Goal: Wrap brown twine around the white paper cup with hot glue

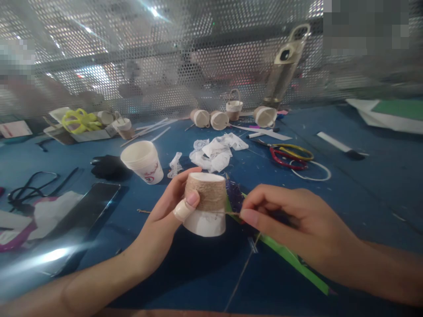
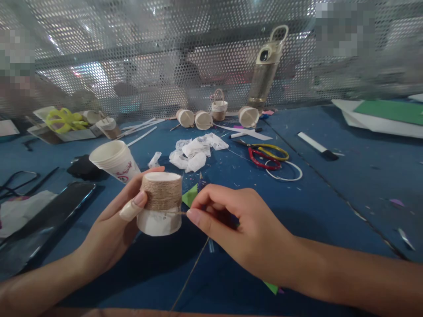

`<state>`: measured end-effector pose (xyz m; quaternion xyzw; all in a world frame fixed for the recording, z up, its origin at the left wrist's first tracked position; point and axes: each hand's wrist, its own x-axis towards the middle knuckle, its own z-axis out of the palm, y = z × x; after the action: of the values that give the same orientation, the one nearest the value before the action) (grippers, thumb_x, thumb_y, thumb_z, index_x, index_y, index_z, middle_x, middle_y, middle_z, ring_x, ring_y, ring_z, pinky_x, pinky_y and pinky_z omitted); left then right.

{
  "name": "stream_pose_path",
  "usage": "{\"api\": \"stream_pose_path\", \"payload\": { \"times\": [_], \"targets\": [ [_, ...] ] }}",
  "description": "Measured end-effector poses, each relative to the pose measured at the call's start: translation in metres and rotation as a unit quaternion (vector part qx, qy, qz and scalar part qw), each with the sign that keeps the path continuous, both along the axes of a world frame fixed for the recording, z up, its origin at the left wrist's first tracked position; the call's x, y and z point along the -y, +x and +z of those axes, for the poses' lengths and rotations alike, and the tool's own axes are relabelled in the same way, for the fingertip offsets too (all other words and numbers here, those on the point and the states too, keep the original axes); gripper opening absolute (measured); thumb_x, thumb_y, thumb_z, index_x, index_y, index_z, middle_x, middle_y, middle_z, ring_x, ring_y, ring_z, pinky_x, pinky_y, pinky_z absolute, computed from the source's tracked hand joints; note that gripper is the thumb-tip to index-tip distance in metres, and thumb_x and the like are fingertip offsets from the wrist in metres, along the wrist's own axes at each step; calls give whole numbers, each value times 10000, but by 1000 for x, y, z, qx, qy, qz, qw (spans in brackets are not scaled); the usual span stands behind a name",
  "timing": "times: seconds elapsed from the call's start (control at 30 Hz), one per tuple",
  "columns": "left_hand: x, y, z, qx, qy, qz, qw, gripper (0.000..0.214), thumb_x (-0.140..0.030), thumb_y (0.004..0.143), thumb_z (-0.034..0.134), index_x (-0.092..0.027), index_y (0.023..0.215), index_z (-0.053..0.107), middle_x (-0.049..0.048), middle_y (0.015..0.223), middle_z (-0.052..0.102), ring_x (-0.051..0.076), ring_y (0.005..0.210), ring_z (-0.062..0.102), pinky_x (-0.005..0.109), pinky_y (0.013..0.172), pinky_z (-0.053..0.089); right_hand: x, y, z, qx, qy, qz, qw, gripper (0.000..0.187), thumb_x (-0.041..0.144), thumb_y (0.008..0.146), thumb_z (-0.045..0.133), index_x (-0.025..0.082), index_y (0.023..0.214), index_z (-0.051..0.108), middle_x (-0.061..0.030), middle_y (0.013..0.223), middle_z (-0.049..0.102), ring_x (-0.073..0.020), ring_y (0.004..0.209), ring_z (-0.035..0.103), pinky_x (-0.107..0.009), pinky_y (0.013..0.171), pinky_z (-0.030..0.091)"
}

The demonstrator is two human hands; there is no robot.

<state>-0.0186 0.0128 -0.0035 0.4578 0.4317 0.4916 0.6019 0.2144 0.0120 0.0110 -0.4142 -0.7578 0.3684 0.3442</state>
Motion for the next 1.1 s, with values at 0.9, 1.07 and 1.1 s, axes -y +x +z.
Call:
{"api": "stream_pose_path", "payload": {
  "times": [0.9,1.07,1.1],
  "targets": [
    [0,7,2,79,-86,-41,992,410,-475,830,832,-335,1211,775,-6,1120,794,189,1009,696,228,814,520,-3,-3,-7,0,-23,7,1000,226,337,1001,589,243,795,586,83,573,525,-96,515,433,-217,489,348],
    [1,7,1,92,-92,-46,990,378,-453,844,825,-322,1196,785,1,1131,798,188,1016,700,226,826,527,-5,-2,-9,7,-15,4,1000,213,327,1001,584,242,806,580,87,574,520,-95,518,421,-218,491,337],
    [0,6,0,94,-92,-48,990,377,-453,847,823,-320,1197,785,4,1136,797,189,1017,701,230,830,529,-4,-2,-9,8,-13,5,1000,214,328,1003,582,242,807,579,87,575,520,-95,519,419,-218,490,335]
  ]
}}
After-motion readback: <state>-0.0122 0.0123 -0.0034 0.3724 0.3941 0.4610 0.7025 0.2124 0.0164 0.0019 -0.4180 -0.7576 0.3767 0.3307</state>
